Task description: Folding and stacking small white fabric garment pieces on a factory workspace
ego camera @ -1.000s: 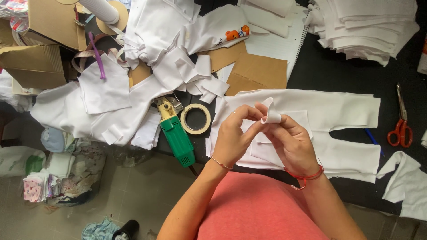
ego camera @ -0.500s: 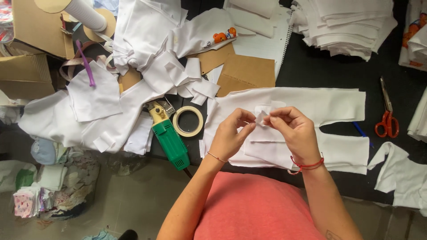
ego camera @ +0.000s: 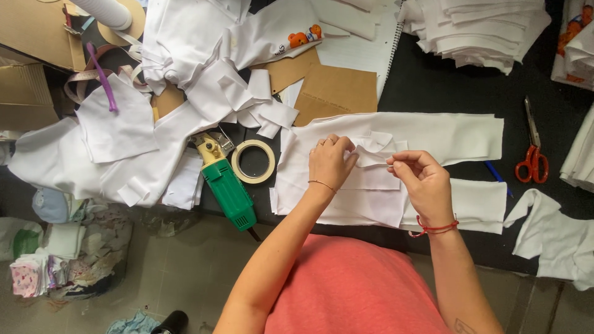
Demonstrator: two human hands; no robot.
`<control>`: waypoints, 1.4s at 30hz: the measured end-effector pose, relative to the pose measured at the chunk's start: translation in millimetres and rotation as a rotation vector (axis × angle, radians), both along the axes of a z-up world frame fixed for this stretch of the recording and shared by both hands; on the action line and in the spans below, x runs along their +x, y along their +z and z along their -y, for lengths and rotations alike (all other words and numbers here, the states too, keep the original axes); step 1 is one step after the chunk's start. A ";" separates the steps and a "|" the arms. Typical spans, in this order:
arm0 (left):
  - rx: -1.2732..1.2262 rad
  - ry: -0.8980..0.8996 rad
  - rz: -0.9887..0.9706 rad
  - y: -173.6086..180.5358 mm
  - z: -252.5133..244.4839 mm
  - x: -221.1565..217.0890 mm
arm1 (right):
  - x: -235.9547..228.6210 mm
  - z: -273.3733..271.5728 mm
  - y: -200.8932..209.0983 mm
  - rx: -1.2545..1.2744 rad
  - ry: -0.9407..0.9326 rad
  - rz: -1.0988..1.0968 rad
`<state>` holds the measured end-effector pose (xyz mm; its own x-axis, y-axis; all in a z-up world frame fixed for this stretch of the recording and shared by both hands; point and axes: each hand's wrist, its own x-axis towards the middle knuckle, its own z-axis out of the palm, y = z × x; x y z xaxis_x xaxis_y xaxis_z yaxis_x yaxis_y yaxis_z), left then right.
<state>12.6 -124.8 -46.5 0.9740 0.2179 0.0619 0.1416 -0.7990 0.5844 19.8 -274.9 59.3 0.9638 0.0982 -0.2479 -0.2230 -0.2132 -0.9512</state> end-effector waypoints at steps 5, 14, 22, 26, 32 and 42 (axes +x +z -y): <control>0.140 -0.165 0.598 50.9 -3.3 2.8 | 13.8 7.1 29.4 -0.081 0.081 0.202; -0.016 -0.231 0.769 101.3 -11.4 -11.9 | 34.4 -0.5 54.9 -0.089 0.517 -0.013; 0.016 -0.172 0.806 119.7 -21.5 -22.5 | 11.7 -12.3 59.5 0.164 0.423 0.113; 0.069 -0.168 0.797 114.1 -27.1 -28.0 | 7.4 -15.1 74.9 0.112 0.423 0.141; -0.091 -0.284 0.662 133.3 -32.3 -41.4 | 0.3 -17.9 79.0 0.130 0.301 0.083; -0.268 -0.233 0.478 126.6 -24.8 -44.7 | -10.0 -22.2 79.7 0.189 0.192 0.019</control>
<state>-32.1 -100.1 80.2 0.8756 0.0700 0.4780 -0.3486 -0.5935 0.7254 9.8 -252.7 139.0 0.9272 0.3228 -0.1899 -0.1772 -0.0686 -0.9818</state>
